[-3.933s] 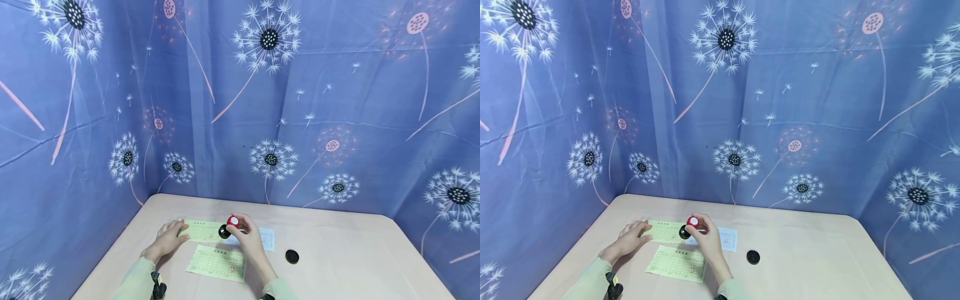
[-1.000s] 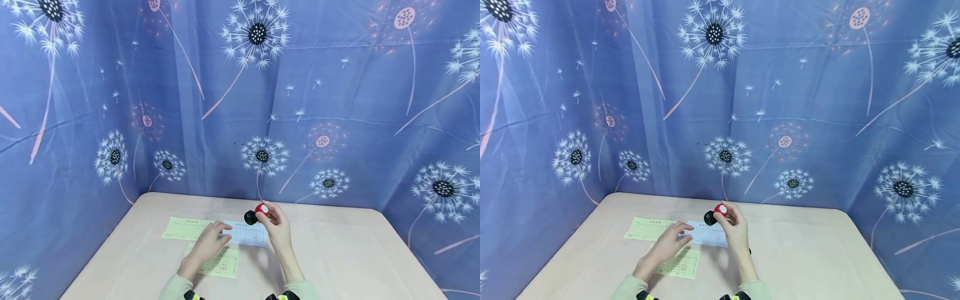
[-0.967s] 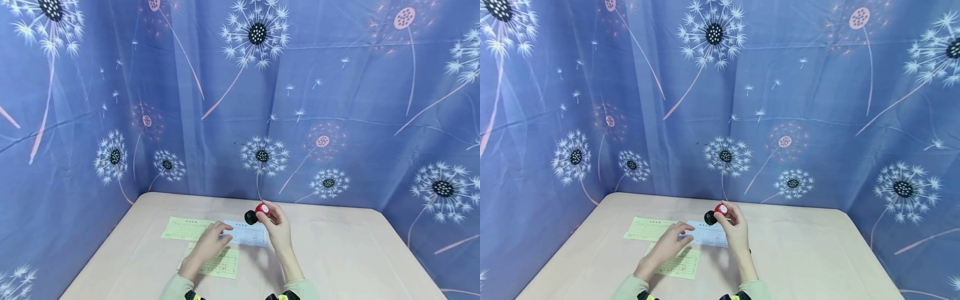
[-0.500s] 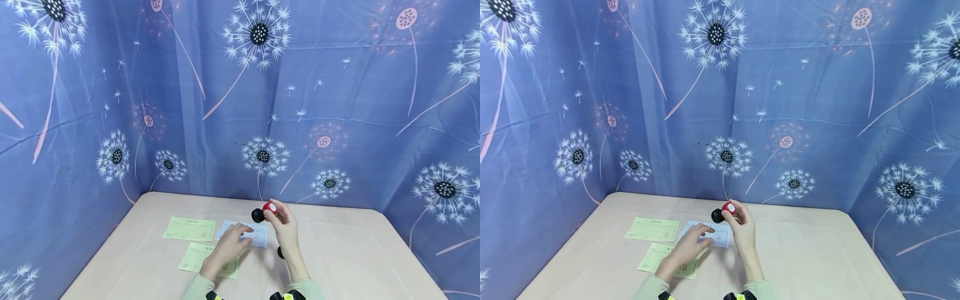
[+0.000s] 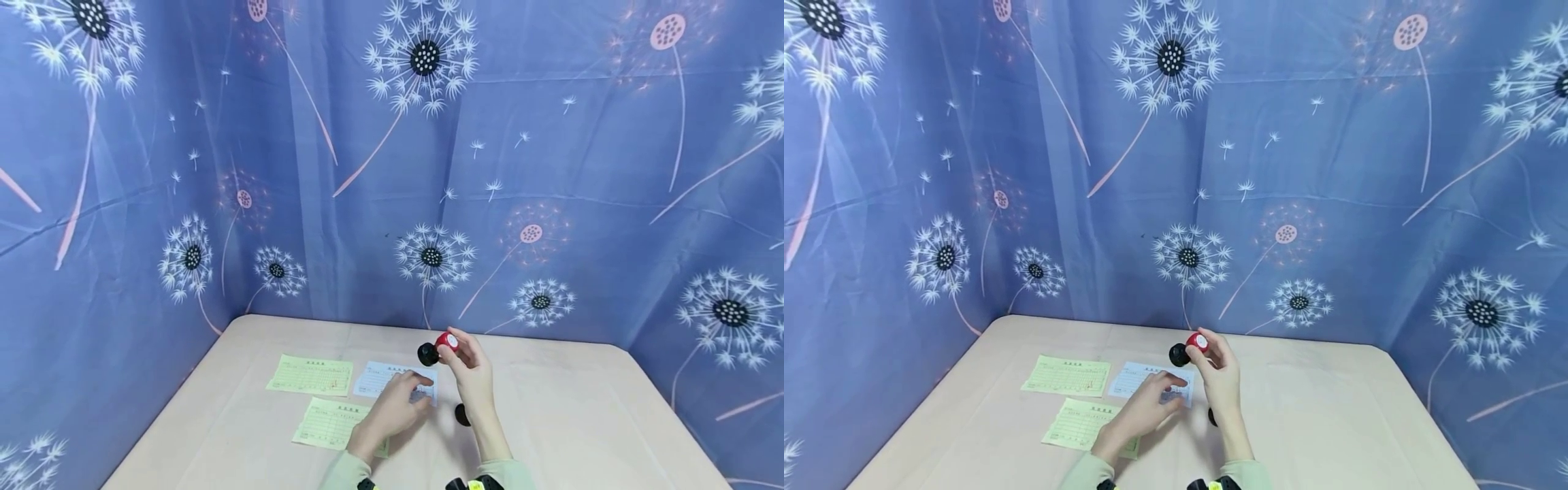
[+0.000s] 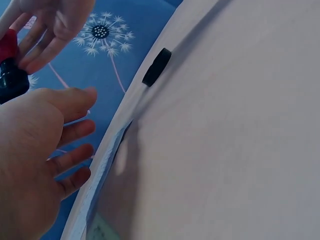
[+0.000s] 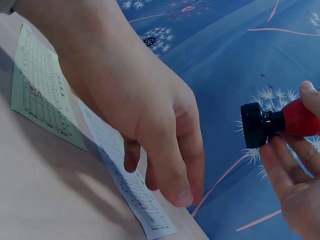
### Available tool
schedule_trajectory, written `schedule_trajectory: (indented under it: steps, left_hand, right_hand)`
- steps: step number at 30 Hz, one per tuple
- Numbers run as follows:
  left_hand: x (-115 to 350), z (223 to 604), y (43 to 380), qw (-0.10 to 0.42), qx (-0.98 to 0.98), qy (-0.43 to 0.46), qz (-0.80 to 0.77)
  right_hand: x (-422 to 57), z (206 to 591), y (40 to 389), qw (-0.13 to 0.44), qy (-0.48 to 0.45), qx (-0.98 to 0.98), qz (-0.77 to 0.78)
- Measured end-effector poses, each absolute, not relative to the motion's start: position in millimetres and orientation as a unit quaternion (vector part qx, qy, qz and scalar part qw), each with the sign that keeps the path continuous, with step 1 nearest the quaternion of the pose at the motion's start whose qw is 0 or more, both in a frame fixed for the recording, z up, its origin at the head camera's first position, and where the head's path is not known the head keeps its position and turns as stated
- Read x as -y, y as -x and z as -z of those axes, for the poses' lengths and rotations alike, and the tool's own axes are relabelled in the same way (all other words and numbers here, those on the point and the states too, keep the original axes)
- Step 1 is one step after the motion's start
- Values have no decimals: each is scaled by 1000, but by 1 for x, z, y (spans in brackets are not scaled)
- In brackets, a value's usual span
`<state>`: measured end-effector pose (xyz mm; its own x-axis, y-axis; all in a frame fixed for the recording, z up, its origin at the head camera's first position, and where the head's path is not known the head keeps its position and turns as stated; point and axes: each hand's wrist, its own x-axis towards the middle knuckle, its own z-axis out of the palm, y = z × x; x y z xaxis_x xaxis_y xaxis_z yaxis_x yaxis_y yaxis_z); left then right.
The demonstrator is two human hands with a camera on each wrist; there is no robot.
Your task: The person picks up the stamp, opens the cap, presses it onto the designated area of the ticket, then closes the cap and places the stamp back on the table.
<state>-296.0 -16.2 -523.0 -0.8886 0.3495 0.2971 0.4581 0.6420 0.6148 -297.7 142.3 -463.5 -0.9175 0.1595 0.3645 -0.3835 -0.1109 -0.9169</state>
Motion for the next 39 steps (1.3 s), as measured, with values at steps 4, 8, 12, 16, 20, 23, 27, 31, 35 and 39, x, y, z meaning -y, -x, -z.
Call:
schedule_trajectory:
  steps: [4,8,12,16,20,23,27,31,35,39]
  left_hand:
    - [7,525,297,78,900,232,360]
    - [-1,527,297,78,901,235,357]
    - [-9,529,296,83,902,238,351]
    - [-17,534,294,90,904,245,339]
    - [-23,539,293,97,906,247,330]
    - [-27,541,293,101,908,246,324]
    - [-28,542,292,105,910,247,315]
    - [-30,542,291,105,915,248,301]
    - [-31,543,290,100,924,246,276]
    - [-34,542,290,100,934,246,238]
  right_hand:
    - [-145,464,299,187,-83,638,-742]
    - [-147,464,299,191,-82,633,-745]
    - [-149,463,300,191,-82,636,-744]
    - [-151,462,298,194,-82,640,-739]
    - [-153,462,297,193,-81,642,-738]
    - [-153,461,298,191,-82,639,-741]
    - [-154,461,299,192,-84,634,-744]
    - [-155,460,298,189,-78,631,-748]
    - [-157,460,298,183,-72,633,-748]
    - [-158,460,298,182,-70,632,-750]
